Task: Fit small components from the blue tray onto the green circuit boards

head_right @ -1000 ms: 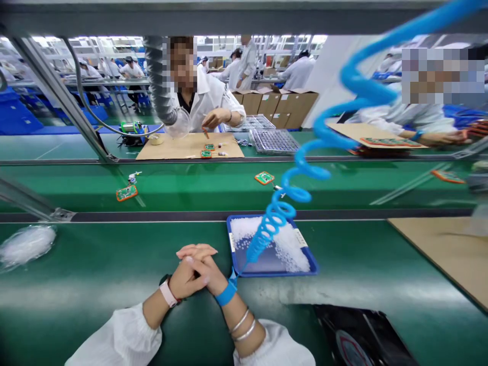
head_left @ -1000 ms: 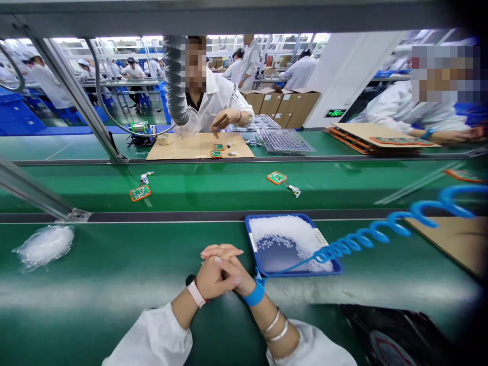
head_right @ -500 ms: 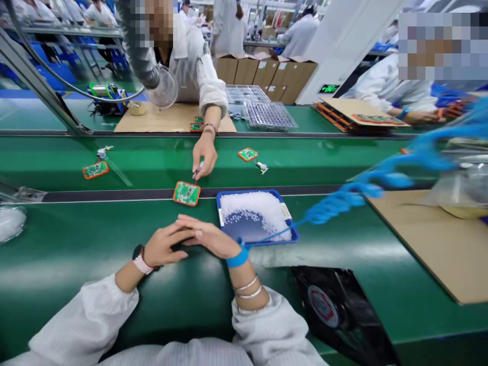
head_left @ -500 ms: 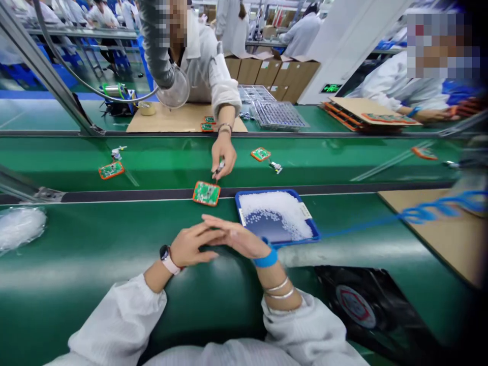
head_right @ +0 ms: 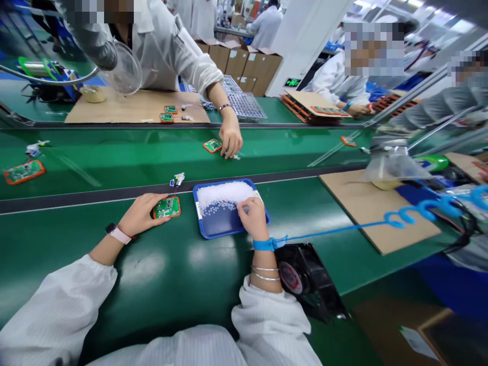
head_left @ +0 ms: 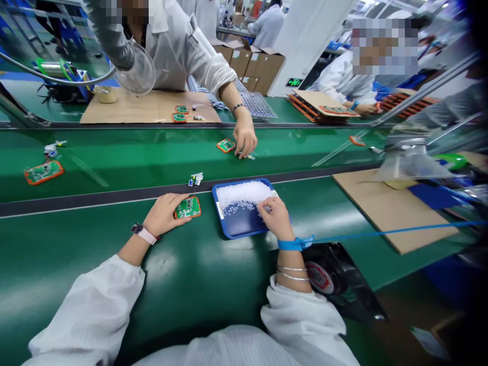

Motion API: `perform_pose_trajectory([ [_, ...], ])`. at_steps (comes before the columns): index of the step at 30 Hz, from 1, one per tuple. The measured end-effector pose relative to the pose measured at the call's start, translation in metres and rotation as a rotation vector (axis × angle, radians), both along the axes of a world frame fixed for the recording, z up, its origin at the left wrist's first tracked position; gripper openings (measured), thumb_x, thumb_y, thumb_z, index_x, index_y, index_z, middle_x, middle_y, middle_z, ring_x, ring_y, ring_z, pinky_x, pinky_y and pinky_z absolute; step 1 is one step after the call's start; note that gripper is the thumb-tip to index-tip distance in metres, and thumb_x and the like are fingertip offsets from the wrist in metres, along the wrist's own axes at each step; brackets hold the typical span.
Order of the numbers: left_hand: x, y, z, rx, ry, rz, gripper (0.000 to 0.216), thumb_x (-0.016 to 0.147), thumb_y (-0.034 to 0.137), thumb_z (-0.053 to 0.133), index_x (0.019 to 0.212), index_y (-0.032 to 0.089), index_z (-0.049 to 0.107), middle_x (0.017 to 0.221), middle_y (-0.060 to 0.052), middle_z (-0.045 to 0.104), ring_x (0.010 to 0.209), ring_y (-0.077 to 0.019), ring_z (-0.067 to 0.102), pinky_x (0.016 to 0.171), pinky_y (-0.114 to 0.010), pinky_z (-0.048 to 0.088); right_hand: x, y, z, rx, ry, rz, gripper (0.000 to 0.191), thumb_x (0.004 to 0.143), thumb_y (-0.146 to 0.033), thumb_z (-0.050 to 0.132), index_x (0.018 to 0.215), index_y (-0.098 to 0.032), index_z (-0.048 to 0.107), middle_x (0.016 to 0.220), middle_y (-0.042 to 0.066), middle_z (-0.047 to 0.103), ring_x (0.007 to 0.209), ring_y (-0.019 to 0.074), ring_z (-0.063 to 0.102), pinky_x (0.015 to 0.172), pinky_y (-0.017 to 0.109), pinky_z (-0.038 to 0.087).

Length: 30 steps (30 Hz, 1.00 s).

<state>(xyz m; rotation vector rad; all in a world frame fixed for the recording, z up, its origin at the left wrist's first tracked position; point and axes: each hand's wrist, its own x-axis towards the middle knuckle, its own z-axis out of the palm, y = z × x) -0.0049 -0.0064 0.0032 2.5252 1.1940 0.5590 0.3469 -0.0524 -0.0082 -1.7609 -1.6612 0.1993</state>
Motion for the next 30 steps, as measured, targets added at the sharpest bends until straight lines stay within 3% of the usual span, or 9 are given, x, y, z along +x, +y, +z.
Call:
perform_pose_trajectory([
  [11, -0.003, -0.029, 0.001, -0.063, -0.022, -0.022, 0.069, 0.071, 0.056, 0.063, 0.127, 0.019, 0.043, 0.119, -0.012, 0.054, 0.107, -0.0285, 0.048, 0.089, -0.040, 0.038, 0.003, 0.005, -0.013, -0.009, -0.152, 0.059, 0.014, 0.073, -0.023, 0.052, 0.062, -0.018, 0.059, 0.073, 0.007, 0.054, 0.078, 0.0216, 0.051, 0.080, 0.040, 0.040],
  [16, -0.007, -0.050, 0.001, -0.080, -0.033, -0.027, 0.067, 0.072, 0.056, 0.062, 0.125, 0.018, 0.045, 0.117, -0.011, 0.054, 0.108, -0.0277, 0.047, 0.090, -0.040, 0.036, 0.000, 0.006, -0.002, -0.031, -0.190, 0.105, 0.013, 0.072, -0.019, 0.049, 0.059, -0.018, 0.053, 0.076, 0.008, 0.053, 0.081, 0.0233, 0.050, 0.081, 0.043, 0.039],
  [19, -0.008, -0.059, 0.001, -0.096, -0.020, -0.020, 0.067, 0.072, 0.056, 0.061, 0.125, 0.018, 0.044, 0.115, -0.011, 0.055, 0.108, -0.0279, 0.046, 0.090, -0.040, 0.036, -0.030, 0.000, 0.018, 0.055, -0.099, 0.138, 0.011, 0.076, -0.020, 0.047, 0.066, -0.018, 0.052, 0.090, 0.011, 0.053, 0.091, 0.0252, 0.050, 0.085, 0.045, 0.038],
  [23, -0.008, -0.061, 0.002, -0.106, -0.012, -0.017, 0.069, 0.070, 0.056, 0.063, 0.125, 0.019, 0.044, 0.116, -0.011, 0.055, 0.107, -0.0281, 0.047, 0.089, -0.040, 0.036, -0.103, -0.025, 0.038, 0.108, 0.185, 0.346, 0.013, 0.084, -0.023, 0.043, 0.075, -0.020, 0.051, 0.097, 0.010, 0.051, 0.100, 0.0218, 0.049, 0.090, 0.040, 0.039],
  [26, -0.006, -0.061, 0.003, -0.105, -0.008, -0.009, 0.070, 0.070, 0.056, 0.064, 0.126, 0.018, 0.043, 0.115, -0.010, 0.055, 0.107, -0.0277, 0.046, 0.089, -0.039, 0.036, -0.144, -0.041, 0.033, 0.005, 0.346, 0.511, 0.012, 0.086, -0.022, 0.043, 0.079, -0.021, 0.051, 0.101, 0.009, 0.051, 0.102, 0.0198, 0.050, 0.090, 0.038, 0.040],
  [30, -0.006, -0.061, 0.004, -0.102, -0.004, -0.011, 0.069, 0.070, 0.056, 0.063, 0.125, 0.019, 0.044, 0.113, -0.010, 0.055, 0.107, -0.0275, 0.046, 0.089, -0.040, 0.036, -0.156, -0.045, 0.019, -0.050, 0.413, 0.563, 0.011, 0.086, -0.020, 0.044, 0.079, -0.020, 0.052, 0.105, 0.010, 0.050, 0.104, 0.0203, 0.049, 0.092, 0.039, 0.040],
])
